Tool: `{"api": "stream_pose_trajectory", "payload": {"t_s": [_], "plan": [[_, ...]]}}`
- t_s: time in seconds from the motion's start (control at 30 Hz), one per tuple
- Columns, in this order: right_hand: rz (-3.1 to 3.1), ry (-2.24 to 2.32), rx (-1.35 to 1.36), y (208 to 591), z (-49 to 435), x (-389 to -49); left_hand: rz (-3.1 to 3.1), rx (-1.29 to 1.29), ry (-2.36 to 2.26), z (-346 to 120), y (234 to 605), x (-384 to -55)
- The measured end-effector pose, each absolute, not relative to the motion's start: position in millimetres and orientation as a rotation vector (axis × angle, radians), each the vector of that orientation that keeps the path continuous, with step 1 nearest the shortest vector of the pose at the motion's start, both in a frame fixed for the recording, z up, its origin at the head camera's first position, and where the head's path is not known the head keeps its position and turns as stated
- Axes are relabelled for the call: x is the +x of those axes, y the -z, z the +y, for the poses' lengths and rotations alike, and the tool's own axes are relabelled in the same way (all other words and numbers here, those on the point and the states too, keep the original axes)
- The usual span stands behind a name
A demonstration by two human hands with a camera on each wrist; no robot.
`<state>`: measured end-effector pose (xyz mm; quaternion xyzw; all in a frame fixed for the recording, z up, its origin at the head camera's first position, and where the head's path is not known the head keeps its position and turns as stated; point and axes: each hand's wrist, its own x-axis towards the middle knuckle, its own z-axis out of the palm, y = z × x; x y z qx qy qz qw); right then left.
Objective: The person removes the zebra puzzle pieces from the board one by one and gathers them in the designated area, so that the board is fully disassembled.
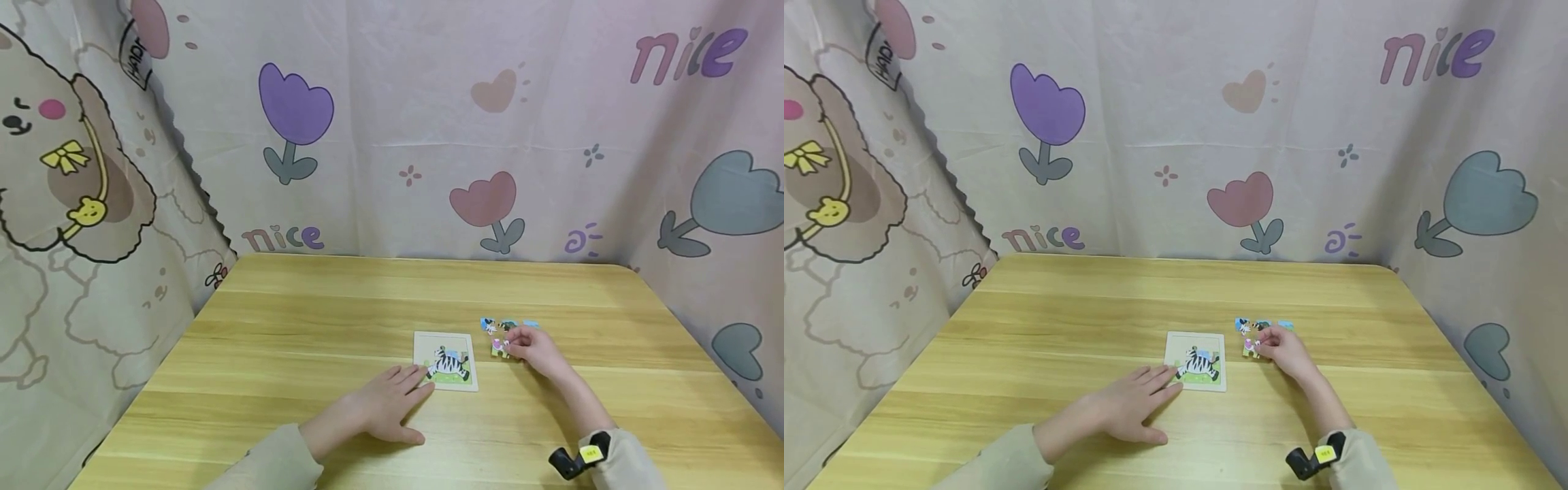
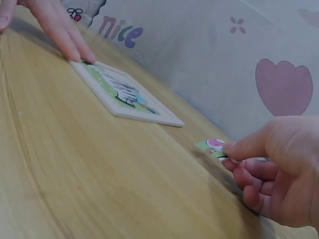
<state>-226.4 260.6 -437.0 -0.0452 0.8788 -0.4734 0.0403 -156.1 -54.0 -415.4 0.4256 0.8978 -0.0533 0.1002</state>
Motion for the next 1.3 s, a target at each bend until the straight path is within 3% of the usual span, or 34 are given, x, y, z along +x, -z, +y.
{"api": "stream_pose_trajectory", "payload": {"t_s": [0.63, 1.3], "plan": [[3.018, 1.083, -0.213, 443.7, 245.6, -235.8, 2.655, 1.24, 0.141, -53.9, 415.8, -156.6], [3.057, 1.122, -0.175, 440.8, 247.6, -235.0, 2.65, 1.25, 0.149, -53.1, 412.6, -155.8]]}}
